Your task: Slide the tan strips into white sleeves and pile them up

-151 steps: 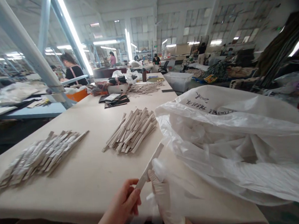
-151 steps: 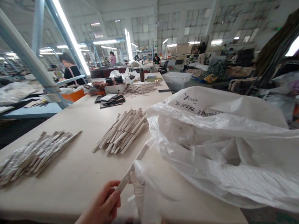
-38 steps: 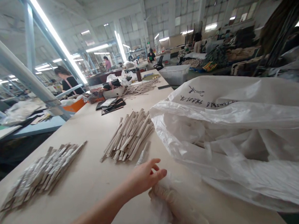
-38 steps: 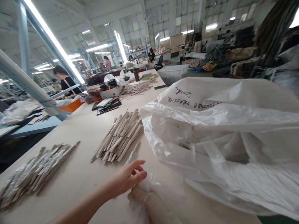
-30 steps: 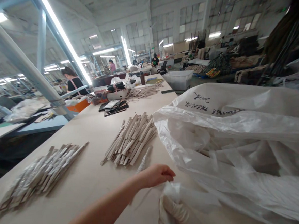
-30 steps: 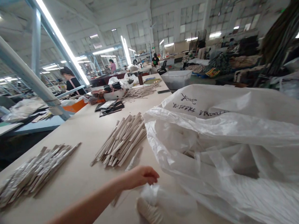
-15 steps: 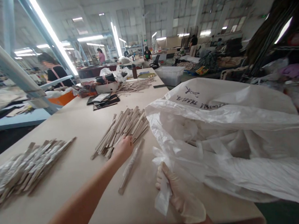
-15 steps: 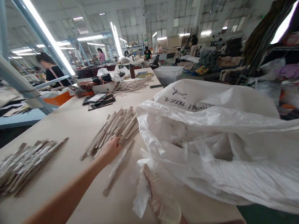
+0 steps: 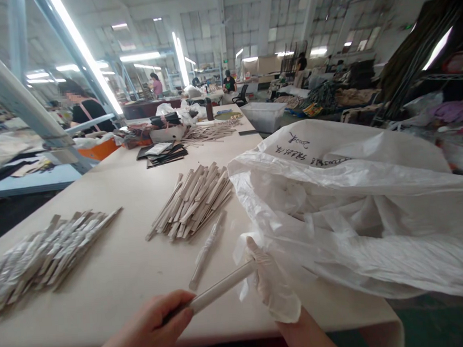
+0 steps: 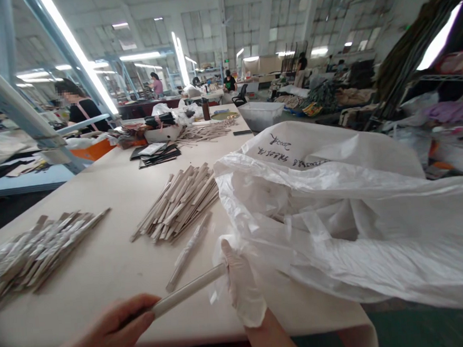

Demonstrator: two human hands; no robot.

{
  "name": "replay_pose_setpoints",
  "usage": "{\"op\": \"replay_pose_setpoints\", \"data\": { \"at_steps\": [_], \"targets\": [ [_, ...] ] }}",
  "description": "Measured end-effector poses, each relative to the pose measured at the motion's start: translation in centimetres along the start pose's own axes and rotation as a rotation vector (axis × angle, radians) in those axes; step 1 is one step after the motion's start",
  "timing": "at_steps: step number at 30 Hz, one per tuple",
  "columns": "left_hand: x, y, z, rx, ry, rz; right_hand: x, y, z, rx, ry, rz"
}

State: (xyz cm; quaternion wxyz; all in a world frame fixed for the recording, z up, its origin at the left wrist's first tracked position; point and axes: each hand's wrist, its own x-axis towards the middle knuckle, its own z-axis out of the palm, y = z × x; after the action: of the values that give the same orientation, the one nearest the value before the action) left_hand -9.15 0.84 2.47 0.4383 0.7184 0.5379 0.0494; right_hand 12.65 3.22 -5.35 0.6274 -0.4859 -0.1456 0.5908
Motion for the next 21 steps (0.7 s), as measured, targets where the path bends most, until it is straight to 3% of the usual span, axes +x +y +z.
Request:
{"op": "replay_pose_setpoints", "data": {
  "at_steps": [5, 12, 14, 18, 21],
  "targets": [
    [0.7, -0.7, 0.2, 0.073, 0.07, 0.006, -0.8, 0.0, 0.0, 0.054, 0.05, 0.065],
    [2.5, -0.5, 4.0, -0.046, 0.267, 0.065, -3.9, 3.1, 2.5, -0.023, -0.131, 0.186],
    [3.0, -1.3, 5.0, -0.178, 0.243, 0.077, -4.5, 3.8, 2.7, -0.052, -0.174, 0.22],
    [2.7, -2.9, 5.9, -0.413, 0.05, 0.03, -4.4, 4.1, 1.8, -0.089, -0.184, 0.259],
    [2.1, -3.3, 5.7, -0.44, 0.119, 0.037, -4.2, 3.8, 1.0, -0.119, -0.178, 0.241]
  ]
}}
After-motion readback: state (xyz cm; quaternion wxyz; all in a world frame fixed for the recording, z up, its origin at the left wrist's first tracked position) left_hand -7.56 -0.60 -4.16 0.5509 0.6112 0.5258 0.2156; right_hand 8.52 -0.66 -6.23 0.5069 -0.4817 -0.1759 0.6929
